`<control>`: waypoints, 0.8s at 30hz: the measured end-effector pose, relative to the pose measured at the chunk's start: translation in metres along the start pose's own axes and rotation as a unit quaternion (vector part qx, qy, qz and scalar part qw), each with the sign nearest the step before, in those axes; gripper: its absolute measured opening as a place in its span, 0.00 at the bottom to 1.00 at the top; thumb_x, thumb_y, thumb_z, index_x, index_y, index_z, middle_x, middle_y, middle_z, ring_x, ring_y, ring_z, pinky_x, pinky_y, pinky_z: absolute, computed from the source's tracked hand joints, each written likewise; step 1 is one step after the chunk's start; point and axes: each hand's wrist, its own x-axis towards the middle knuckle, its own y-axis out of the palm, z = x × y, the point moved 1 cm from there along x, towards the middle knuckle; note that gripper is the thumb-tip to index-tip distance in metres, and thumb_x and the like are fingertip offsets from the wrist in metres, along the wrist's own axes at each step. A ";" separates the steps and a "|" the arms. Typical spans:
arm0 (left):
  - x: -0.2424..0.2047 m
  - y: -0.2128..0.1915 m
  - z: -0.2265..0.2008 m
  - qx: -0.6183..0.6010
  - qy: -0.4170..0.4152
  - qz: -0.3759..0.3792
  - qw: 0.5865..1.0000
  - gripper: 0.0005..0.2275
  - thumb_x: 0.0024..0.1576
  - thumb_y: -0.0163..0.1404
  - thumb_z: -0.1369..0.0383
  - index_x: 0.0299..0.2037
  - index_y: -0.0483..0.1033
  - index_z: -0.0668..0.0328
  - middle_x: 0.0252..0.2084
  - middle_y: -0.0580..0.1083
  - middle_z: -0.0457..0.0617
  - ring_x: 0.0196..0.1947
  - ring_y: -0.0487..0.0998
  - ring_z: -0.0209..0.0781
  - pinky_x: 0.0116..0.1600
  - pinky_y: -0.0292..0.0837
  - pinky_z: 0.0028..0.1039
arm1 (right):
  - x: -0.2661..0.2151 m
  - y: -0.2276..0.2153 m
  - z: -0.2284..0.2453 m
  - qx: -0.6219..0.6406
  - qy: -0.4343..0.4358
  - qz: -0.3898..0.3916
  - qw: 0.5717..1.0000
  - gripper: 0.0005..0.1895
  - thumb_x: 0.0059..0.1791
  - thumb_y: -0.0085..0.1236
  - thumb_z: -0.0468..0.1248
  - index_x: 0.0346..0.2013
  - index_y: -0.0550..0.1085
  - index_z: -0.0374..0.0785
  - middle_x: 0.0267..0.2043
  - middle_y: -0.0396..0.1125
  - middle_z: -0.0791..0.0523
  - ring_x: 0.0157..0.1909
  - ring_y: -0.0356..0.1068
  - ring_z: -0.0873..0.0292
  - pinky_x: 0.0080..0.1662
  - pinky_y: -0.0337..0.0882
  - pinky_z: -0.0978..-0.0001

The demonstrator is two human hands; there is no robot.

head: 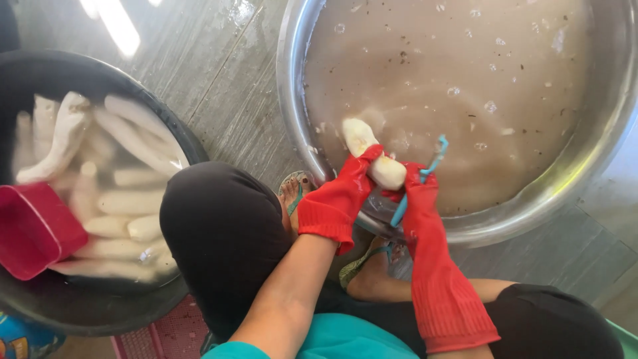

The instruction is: Peeling and washing large white radishes in a basin of water.

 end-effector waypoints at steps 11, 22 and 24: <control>-0.015 -0.010 -0.009 -0.178 -0.088 0.002 0.980 0.30 0.54 0.65 0.56 0.60 0.66 0.60 0.46 0.77 0.61 0.46 0.82 0.54 0.56 0.79 0.38 | -0.057 0.005 0.082 -0.426 0.000 0.078 0.901 0.14 0.51 0.62 0.53 0.37 0.78 0.47 0.13 0.67 0.53 0.14 0.71 0.55 0.22 0.71 0.67; -0.070 0.057 -0.086 0.033 -0.176 -0.121 0.976 0.27 0.59 0.55 0.58 0.69 0.61 0.46 0.52 0.74 0.45 0.51 0.77 0.26 0.64 0.65 0.15 | -0.079 0.024 0.068 -0.569 -0.030 0.037 0.821 0.18 0.57 0.47 0.55 0.39 0.75 0.47 0.17 0.70 0.53 0.24 0.74 0.51 0.38 0.72 0.60; -0.058 0.042 -0.072 -0.009 -0.168 -0.104 0.980 0.27 0.60 0.53 0.56 0.68 0.61 0.46 0.51 0.74 0.44 0.49 0.77 0.24 0.63 0.66 0.15 | -0.073 0.020 0.060 -0.570 -0.027 0.034 0.820 0.19 0.57 0.46 0.56 0.40 0.74 0.47 0.17 0.69 0.54 0.25 0.74 0.51 0.39 0.72 0.59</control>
